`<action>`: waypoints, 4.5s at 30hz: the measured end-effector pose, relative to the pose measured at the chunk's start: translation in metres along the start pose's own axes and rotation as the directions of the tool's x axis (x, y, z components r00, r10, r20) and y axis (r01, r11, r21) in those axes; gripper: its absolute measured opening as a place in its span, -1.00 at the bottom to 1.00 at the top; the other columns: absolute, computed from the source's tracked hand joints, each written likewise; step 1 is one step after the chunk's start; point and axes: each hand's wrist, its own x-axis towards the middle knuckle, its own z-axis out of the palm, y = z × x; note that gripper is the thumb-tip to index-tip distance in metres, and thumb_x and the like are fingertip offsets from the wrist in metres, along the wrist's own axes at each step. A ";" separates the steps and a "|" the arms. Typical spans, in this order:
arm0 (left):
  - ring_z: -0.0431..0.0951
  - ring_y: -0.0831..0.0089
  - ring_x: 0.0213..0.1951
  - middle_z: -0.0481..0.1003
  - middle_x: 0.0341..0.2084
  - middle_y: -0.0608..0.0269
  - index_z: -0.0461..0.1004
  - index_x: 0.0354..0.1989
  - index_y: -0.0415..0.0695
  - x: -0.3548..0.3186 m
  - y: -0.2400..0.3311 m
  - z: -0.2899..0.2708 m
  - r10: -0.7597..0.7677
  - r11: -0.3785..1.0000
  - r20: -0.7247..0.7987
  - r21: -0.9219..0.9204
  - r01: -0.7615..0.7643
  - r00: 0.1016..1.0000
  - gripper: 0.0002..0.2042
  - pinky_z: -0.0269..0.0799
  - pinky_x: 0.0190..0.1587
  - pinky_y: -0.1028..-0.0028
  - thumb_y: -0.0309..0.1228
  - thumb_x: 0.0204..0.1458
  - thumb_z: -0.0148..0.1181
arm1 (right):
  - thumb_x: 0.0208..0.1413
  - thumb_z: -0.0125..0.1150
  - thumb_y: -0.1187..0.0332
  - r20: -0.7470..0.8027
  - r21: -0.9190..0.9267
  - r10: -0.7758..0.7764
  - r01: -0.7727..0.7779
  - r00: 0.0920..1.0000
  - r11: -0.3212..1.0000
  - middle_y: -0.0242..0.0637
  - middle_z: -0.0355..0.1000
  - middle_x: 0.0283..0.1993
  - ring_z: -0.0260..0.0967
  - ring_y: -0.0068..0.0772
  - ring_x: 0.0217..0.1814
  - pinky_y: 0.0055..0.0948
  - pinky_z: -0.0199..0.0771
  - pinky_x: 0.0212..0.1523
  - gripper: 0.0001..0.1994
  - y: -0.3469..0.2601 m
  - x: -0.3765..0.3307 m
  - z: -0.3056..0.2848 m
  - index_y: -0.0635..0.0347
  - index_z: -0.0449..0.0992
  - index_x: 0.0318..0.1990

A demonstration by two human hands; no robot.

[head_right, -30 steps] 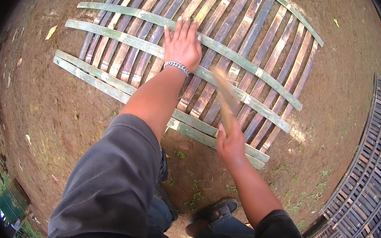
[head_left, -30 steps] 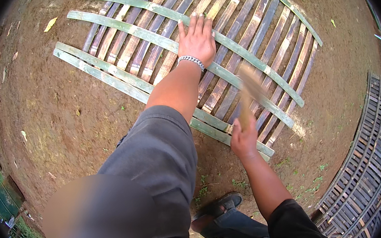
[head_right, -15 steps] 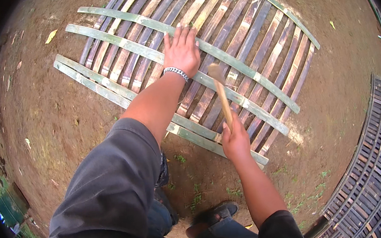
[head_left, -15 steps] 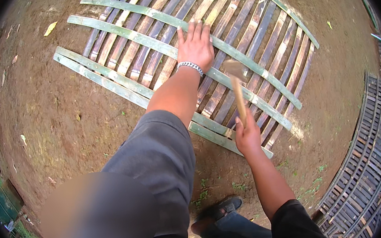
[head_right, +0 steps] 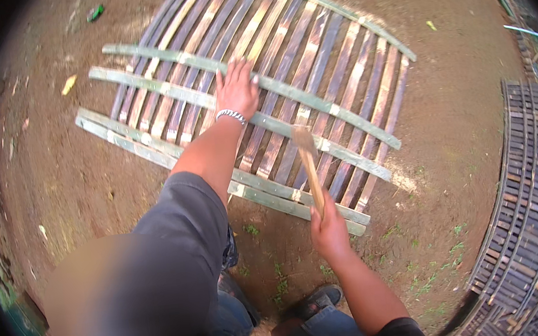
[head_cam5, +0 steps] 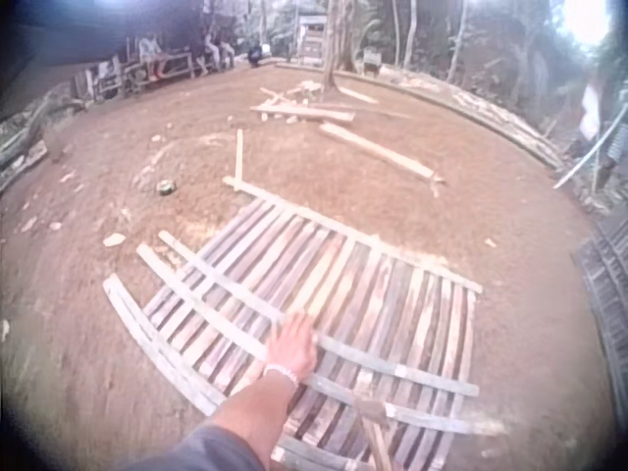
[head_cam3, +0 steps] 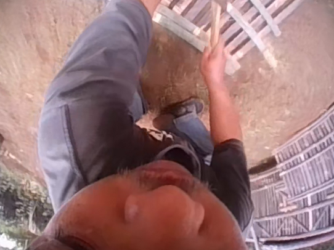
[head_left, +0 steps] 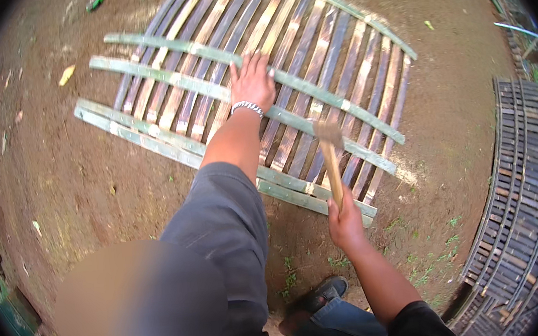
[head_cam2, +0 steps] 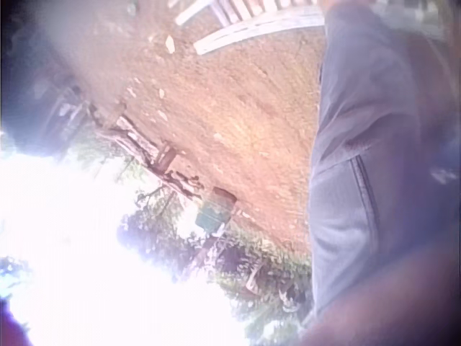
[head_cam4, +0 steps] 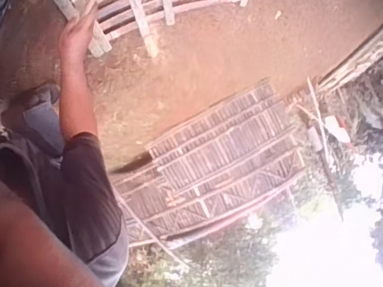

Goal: The person uses a hammer to drive nails into a wooden lattice structure laid on the ground. They repeatedly pick up nails from a black plastic bag, position them on the slats, and hammer them in to secure the frame.

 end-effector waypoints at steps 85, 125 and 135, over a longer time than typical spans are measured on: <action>0.63 0.43 -0.23 0.68 -0.35 0.23 0.66 -0.31 -0.11 -0.116 0.060 -0.053 -0.086 0.848 0.229 -0.494 0.192 0.970 -0.88 0.49 -0.08 0.39 -0.34 0.10 0.38 | 0.05 0.40 0.63 0.185 0.784 0.336 -0.345 0.923 0.515 -0.37 0.44 -0.39 0.35 -0.60 -0.55 -0.57 0.38 -0.57 -0.44 -0.004 -0.103 0.044 0.23 0.24 0.16; 0.49 0.24 0.24 0.67 -0.10 0.30 0.64 -0.38 -0.07 -0.114 0.047 0.028 -0.008 0.962 -0.224 -0.268 -0.054 0.974 -0.99 -0.05 0.47 0.00 -0.45 0.05 0.34 | 0.33 0.07 0.38 -0.004 -0.019 -0.018 0.018 1.000 1.000 0.24 0.42 0.18 0.42 0.33 0.17 0.07 0.48 0.12 -0.50 -0.005 0.049 0.033 0.13 0.20 0.39; 0.49 0.23 0.25 0.67 -0.09 0.31 0.63 -0.39 -0.07 -0.113 0.048 0.029 -0.005 0.954 -0.230 -0.292 -0.064 0.973 -0.98 -0.06 0.47 -0.01 -0.45 0.06 0.34 | 0.31 0.10 0.39 -0.045 0.030 -0.002 0.003 0.999 1.000 0.24 0.43 0.17 0.42 0.36 0.15 0.08 0.48 0.09 -0.49 -0.012 0.049 0.027 0.13 0.20 0.39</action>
